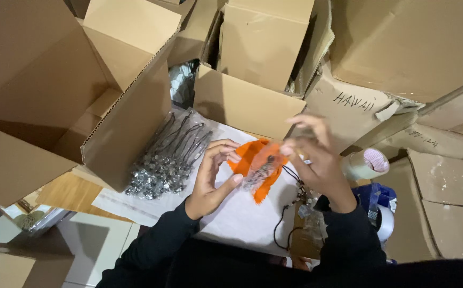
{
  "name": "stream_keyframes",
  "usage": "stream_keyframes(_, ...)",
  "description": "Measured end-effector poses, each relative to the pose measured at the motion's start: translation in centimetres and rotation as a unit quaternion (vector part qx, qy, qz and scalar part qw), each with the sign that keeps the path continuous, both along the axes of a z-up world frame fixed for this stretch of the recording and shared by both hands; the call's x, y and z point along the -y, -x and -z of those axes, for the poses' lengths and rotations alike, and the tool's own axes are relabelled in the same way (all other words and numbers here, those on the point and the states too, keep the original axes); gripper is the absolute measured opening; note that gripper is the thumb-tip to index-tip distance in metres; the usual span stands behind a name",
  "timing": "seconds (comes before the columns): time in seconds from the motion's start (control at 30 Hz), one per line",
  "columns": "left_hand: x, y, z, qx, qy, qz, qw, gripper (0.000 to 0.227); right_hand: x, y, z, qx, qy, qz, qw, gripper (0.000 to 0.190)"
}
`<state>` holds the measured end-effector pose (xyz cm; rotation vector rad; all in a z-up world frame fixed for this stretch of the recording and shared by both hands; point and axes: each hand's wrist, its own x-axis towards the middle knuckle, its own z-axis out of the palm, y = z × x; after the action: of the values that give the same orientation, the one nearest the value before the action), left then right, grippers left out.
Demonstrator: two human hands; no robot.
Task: The person is placing decorative items into clear plastic bags and then inserting several of these bags into an orange drawstring pouch on a wooden table surrounded by cardboard boxes.
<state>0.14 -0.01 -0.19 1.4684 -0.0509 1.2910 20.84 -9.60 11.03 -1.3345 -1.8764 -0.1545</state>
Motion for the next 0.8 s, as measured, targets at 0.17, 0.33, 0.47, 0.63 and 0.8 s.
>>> stream_keyframes(0.17, 0.0, -0.2, 0.0, -0.013, 0.007, -0.001, 1.000, 0.048, -0.3, -0.5, 0.1, -0.032, -0.064, -0.009, 0.997, 0.014)
stream_keyframes(0.33, -0.1, -0.4, -0.5, -0.045, 0.006, 0.000, 0.999, 0.050, -1.1, 0.8, 1.0, -0.053, -0.041, -0.053, 0.996, 0.008)
stream_keyframes(0.47, 0.1, -1.3, 0.5, -0.087, -0.006, -0.032, 0.996, 0.043, -0.9, 2.5, 1.5, -0.145, -0.002, -0.068, 0.987, 0.009)
stream_keyframes(0.63, 0.5, -1.3, 0.9, -0.071, 0.029, -0.052, 0.996, 0.041, -0.7, 1.2, 4.3, -0.224, 0.029, -0.060, 0.972, 0.010)
stream_keyframes(0.8, 0.7, -1.5, 1.5, -0.076, 0.045, -0.060, 0.994, 0.027, -0.9, 1.2, 5.6, -0.348, 0.090, -0.047, 0.932, 0.042)
